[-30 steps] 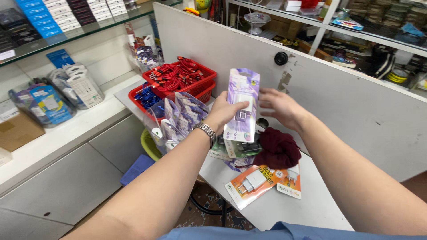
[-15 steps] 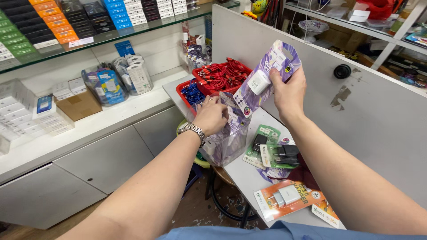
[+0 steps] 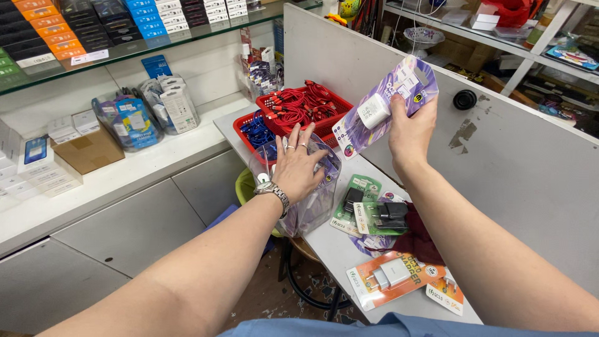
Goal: The person wipes the packaging of various electronic accessories, including chargers and cables, with a maroon cloth. They then place the items into a clear plastic display stand on the counter and later move the stand to a glass shelf.
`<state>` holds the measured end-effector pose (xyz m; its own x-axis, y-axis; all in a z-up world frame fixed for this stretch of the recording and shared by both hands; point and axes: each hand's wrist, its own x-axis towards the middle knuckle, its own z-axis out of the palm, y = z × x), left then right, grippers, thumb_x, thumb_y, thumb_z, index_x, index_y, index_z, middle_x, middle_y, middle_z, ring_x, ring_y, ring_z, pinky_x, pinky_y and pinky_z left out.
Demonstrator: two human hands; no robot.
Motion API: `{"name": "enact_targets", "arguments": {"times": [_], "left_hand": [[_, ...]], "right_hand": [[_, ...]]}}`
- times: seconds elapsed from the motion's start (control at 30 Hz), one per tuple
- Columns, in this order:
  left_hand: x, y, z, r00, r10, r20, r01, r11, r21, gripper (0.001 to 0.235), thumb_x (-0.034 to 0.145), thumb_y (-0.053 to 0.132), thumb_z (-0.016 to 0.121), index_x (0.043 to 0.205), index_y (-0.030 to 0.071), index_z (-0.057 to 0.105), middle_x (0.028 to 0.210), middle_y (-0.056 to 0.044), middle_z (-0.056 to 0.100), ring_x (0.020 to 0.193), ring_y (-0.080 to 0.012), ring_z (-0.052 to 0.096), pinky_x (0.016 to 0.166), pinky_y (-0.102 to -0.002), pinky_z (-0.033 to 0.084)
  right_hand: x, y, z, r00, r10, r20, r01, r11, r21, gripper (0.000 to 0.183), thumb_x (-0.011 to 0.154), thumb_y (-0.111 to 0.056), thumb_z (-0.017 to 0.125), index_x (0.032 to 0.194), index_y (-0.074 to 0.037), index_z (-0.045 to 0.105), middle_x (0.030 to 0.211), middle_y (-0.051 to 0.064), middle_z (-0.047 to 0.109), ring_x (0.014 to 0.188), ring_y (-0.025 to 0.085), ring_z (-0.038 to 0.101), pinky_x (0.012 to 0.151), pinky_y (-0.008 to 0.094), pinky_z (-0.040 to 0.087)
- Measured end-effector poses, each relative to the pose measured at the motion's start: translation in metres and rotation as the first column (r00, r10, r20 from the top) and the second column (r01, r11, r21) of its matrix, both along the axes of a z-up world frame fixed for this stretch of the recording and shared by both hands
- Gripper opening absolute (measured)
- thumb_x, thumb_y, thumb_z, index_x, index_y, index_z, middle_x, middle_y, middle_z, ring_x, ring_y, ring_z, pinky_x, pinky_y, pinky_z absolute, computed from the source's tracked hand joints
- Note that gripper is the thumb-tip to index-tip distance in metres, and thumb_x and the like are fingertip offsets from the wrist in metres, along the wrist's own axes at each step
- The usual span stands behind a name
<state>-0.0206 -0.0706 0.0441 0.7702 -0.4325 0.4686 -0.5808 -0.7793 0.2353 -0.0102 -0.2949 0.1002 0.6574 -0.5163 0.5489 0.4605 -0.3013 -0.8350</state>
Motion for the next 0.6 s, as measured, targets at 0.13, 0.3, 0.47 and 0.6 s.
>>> {"name": "enact_targets", "arguments": {"times": [0.13, 0.3, 0.47, 0.6], "left_hand": [[0.005, -0.008, -0.004, 0.997, 0.053, -0.063, -0.053, 0.999, 0.014, 0.038, 0.072, 0.013, 0.074, 0.110, 0.013, 0.069, 0.159, -0.018, 0.031, 0.153, -0.0413, 0.015, 0.120, -0.068, 0.012], [0.007, -0.011, -0.013, 0.999, 0.034, 0.030, -0.029, 0.988, -0.154, 0.035, 0.073, 0.007, 0.075, 0.108, 0.006, 0.068, 0.160, -0.020, 0.035, 0.150, -0.0395, 0.031, 0.122, -0.055, 0.026], [0.004, -0.011, -0.006, 1.000, 0.021, -0.020, -0.023, 0.995, -0.100, 0.032, 0.073, 0.009, 0.078, 0.104, 0.008, 0.071, 0.163, -0.020, 0.029, 0.149, -0.0409, 0.030, 0.116, -0.048, 0.034], [0.000, -0.012, 0.003, 0.999, 0.039, 0.000, -0.039, 0.997, -0.064, 0.050, 0.067, 0.008, 0.081, 0.115, 0.009, 0.069, 0.157, -0.021, 0.028, 0.145, -0.0445, 0.025, 0.115, -0.055, 0.029]], "right_hand": [[-0.004, -0.001, -0.001, 0.997, 0.071, 0.002, -0.071, 0.996, 0.054, 0.042, 0.098, -0.015, 0.069, 0.135, -0.005, 0.051, 0.121, 0.007, 0.069, 0.107, 0.014, 0.065, 0.096, 0.031, 0.053], [-0.007, 0.004, -0.001, 0.998, 0.064, 0.021, -0.064, 0.998, 0.015, 0.041, 0.100, -0.017, 0.069, 0.134, -0.004, 0.051, 0.121, 0.008, 0.069, 0.108, 0.014, 0.065, 0.098, 0.031, 0.053], [-0.010, 0.007, 0.005, 0.998, 0.053, 0.021, -0.054, 0.998, 0.013, 0.040, 0.101, -0.019, 0.068, 0.134, -0.004, 0.051, 0.121, 0.008, 0.069, 0.107, 0.014, 0.065, 0.097, 0.031, 0.053], [-0.012, 0.013, 0.007, 0.995, 0.086, 0.056, -0.085, 0.996, -0.028, 0.040, 0.101, -0.018, 0.069, 0.134, -0.003, 0.051, 0.121, 0.008, 0.068, 0.108, 0.014, 0.065, 0.097, 0.031, 0.053]]}}
